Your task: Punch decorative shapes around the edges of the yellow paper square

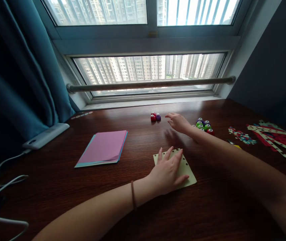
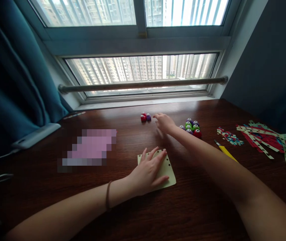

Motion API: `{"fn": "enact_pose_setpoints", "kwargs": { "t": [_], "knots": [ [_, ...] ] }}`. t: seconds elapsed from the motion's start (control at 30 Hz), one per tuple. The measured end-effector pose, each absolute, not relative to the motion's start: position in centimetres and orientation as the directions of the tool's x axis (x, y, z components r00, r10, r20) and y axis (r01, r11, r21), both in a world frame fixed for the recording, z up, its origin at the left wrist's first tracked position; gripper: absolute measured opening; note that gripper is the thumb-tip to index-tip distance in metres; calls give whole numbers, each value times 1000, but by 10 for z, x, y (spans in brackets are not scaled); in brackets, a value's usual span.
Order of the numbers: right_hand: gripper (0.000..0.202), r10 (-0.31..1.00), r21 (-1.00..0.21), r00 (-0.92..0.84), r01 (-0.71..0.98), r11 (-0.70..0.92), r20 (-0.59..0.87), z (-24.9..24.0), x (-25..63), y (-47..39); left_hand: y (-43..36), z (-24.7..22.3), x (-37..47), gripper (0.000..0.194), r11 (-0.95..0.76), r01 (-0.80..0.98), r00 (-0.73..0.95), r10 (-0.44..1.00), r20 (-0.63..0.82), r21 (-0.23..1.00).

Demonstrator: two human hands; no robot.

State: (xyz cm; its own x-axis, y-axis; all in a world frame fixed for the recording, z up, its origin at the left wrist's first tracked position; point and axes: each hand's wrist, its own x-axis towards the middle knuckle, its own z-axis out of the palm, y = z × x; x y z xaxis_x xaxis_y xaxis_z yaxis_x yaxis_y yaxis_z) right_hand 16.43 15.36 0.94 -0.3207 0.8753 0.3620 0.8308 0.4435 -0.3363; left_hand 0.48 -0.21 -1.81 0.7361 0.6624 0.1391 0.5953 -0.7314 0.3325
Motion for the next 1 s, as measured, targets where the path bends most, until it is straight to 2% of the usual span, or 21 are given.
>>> {"fn": "enact_pose_setpoints", "kwargs": {
  "t": [0.13,0.33,0.47,0.57,0.77,1.0],
  "knots": [
    [38,903,-350,-294,848,397,313,-8,125,192,-3,-20,4,74,-728,594,724,669,168,341],
    [22,948,-436,-148,861,263,280,-26,103,220,-2,-19,3,73,-731,605,714,674,190,317],
    [21,945,-539,-85,803,252,315,-25,107,216,-3,-19,3,69,-724,628,697,686,210,285],
    [22,930,-631,-74,715,301,359,-19,119,193,-4,-19,3,66,-726,634,692,686,224,268],
    [41,916,-813,-143,426,398,374,-13,164,102,-4,-24,5,64,-717,646,681,697,225,264],
    [28,915,-876,-95,266,403,393,-22,223,26,3,-21,-1,63,-690,620,676,712,192,375]
  ]
}}
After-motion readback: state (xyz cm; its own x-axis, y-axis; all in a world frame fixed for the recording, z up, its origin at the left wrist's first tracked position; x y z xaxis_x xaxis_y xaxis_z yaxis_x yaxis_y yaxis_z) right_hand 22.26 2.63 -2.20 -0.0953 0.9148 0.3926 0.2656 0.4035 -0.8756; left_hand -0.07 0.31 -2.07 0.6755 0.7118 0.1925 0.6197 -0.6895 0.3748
